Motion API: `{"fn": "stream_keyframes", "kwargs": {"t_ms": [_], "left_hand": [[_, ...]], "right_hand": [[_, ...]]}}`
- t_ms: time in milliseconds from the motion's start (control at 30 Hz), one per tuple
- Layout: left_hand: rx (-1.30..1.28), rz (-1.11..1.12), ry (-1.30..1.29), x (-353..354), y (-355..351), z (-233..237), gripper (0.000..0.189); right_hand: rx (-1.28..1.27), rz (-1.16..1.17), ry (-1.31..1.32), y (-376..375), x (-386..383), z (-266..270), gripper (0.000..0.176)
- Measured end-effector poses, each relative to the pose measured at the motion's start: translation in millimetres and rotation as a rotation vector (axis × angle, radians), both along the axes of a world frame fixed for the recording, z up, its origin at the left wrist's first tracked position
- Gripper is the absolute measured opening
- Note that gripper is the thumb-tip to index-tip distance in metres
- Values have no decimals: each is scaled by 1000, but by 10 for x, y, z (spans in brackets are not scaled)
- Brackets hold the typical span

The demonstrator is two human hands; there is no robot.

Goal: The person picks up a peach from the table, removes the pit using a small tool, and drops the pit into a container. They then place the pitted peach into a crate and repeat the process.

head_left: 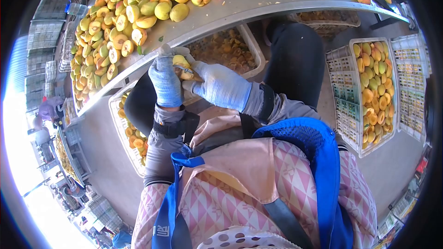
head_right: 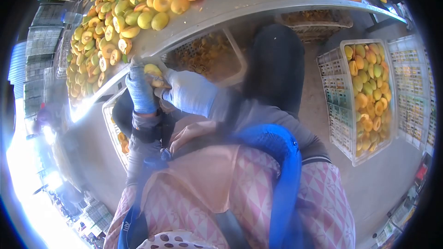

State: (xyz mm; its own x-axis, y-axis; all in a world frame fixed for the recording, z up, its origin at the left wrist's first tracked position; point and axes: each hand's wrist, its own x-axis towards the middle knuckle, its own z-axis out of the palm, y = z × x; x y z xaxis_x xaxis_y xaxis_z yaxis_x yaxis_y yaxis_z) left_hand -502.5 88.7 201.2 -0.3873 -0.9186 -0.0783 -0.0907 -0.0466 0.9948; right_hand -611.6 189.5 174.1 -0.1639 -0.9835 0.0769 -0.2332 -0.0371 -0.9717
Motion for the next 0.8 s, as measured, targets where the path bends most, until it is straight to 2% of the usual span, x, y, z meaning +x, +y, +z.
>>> {"fn": "stream_keyframes", "kwargs": {"t_ms": [33, 133, 233, 333, 433, 533, 633, 667, 733, 767, 800], "left_hand": [[32, -13, -15, 13, -32, -17, 46], [16, -33, -28, -38, 43, 80, 48], [-155, -31, -22, -96, 68, 59, 51], [4, -61, 105, -121, 35, 16, 53], [142, 55, 205, -195, 37, -69, 54], [378, -12, 354, -133, -16, -109, 55], [259, -65, 277, -70, -22, -71, 55], [339, 83, 318, -91, -53, -61, 57], [136, 58, 225, 102, -155, -48, 50], [33, 50, 175, 252, -220, -10, 46], [19, -29, 38, 434, -257, 185, 50]], "right_hand": [[-56, 19, -122, -42, 0, -56, 38], [-6, 129, -354, -82, -17, -96, 36], [129, 180, -569, -61, -33, -20, 35], [-14, 85, -333, -88, -10, -105, 33], [-102, -66, -113, -94, 55, -162, 35], [214, 158, -660, -51, -106, 39, 38], [388, 221, -827, 7, -250, 166, 36], [377, 186, -724, -4, -236, 132, 39], [60, 36, -543, -70, -107, -75, 40], [12, -15, -433, -81, -89, -154, 38], [-29, -72, -321, -95, -74, -179, 36]]}}
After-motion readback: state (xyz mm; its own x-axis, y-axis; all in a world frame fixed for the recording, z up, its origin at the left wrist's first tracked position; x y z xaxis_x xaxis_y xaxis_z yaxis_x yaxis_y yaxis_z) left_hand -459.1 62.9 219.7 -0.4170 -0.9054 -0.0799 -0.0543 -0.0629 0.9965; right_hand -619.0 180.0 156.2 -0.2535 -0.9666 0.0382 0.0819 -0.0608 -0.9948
